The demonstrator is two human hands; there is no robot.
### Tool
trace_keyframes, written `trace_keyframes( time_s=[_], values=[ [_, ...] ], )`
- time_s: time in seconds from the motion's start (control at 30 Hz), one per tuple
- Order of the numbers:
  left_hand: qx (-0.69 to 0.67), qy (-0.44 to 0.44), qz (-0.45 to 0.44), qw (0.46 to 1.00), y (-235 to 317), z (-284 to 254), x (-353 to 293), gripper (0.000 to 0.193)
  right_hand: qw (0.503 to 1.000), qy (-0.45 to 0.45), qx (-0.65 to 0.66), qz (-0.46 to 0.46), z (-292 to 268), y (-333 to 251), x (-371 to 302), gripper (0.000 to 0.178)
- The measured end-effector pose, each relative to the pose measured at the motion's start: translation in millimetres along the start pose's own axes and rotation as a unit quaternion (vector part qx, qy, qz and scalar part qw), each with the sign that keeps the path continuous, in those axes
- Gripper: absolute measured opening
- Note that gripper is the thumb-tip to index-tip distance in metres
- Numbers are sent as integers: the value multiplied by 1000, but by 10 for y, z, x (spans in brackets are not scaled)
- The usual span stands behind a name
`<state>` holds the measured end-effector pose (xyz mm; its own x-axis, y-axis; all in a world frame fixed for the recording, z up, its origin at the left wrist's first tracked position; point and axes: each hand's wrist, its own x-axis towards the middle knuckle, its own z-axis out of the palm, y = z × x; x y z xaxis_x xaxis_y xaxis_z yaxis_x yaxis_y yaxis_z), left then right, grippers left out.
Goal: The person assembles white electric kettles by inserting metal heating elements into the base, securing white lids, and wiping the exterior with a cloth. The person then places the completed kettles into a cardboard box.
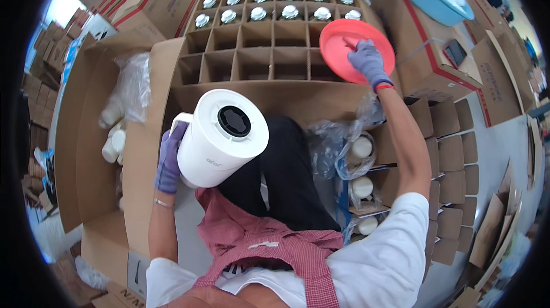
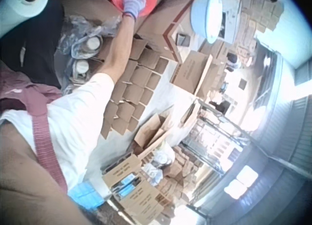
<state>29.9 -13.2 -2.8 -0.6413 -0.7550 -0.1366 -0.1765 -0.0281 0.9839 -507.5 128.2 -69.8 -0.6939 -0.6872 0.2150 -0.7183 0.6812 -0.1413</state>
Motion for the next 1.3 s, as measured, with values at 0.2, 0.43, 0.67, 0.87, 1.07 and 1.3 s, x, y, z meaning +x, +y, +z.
trace_keyframes(
  time_s=[0.2, 0.43, 0.67, 0.87, 1.07, 1.3],
  values=[
    [-71, -44, -68, 994, -212, -229, 161, 44, 801, -224, 512, -215, -1328, -1601, -1308, 16],
    [-56, -93, -20, 994, -204, -189, 201, 38, 725, -55, 256, -637, -1511, -1949, -1695, 26],
    [69, 106, 222, 967, -196, -12, -324, 30, 799, -292, 467, -242, -1639, -2068, -2132, 21],
    [423, 115, 525, 730, 405, 287, -503, 21, 411, -524, 695, 271, -825, -1769, -2038, 21],
    [23, 143, 194, 970, -85, -156, -312, 33, 633, -269, 713, -136, -1429, -1914, -1962, 13],
    [-42, -76, -3, 996, -5, -129, -305, 42, 698, 98, 150, -693, -1828, -2024, -1861, 29]
  ],
)
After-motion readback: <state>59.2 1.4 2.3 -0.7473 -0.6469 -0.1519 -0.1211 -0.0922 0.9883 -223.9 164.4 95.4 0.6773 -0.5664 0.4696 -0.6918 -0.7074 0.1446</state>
